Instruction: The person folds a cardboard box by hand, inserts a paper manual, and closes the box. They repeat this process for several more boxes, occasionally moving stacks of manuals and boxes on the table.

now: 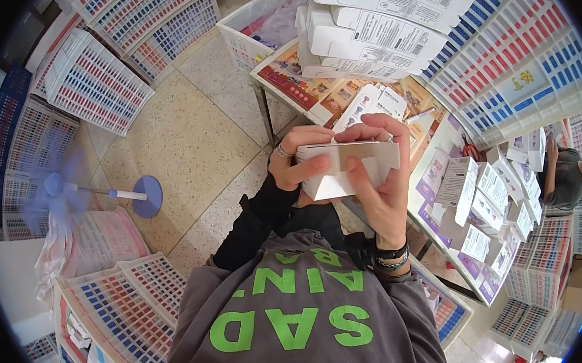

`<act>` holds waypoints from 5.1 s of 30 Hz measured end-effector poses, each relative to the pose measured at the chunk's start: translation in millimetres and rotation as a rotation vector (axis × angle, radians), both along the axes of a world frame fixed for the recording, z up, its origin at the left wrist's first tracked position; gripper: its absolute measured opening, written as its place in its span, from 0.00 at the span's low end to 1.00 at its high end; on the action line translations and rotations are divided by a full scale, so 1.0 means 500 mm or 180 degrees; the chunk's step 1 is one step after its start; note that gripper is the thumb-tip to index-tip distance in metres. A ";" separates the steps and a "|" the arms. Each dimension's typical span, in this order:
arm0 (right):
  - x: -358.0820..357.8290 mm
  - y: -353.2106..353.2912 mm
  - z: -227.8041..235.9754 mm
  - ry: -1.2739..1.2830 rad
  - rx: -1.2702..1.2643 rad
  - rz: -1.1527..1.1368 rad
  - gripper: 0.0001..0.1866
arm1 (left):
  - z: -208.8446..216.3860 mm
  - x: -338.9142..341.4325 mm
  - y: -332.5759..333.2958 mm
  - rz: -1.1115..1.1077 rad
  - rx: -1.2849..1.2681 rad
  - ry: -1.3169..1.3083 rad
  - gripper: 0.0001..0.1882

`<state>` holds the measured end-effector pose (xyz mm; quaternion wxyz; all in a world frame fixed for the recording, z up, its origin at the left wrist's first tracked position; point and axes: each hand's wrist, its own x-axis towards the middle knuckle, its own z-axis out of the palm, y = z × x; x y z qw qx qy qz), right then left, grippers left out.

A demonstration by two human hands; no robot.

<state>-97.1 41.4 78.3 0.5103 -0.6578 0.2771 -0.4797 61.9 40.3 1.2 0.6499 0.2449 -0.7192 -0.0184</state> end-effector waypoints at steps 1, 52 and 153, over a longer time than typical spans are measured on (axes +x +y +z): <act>-0.001 -0.002 -0.001 0.0022 -0.0028 0.0084 0.25 | 0.000 -0.001 -0.002 0.0021 -0.0205 -0.0017 0.40; -1.002 -0.465 0.016 -0.1636 -0.0466 -0.4338 0.27 | -0.222 -0.250 -0.217 0.2166 0.3961 -0.2508 0.66; -0.242 -0.018 0.003 0.1741 -0.1892 -0.0642 0.43 | 0.014 -0.145 -0.087 -0.1753 0.0673 0.0133 0.33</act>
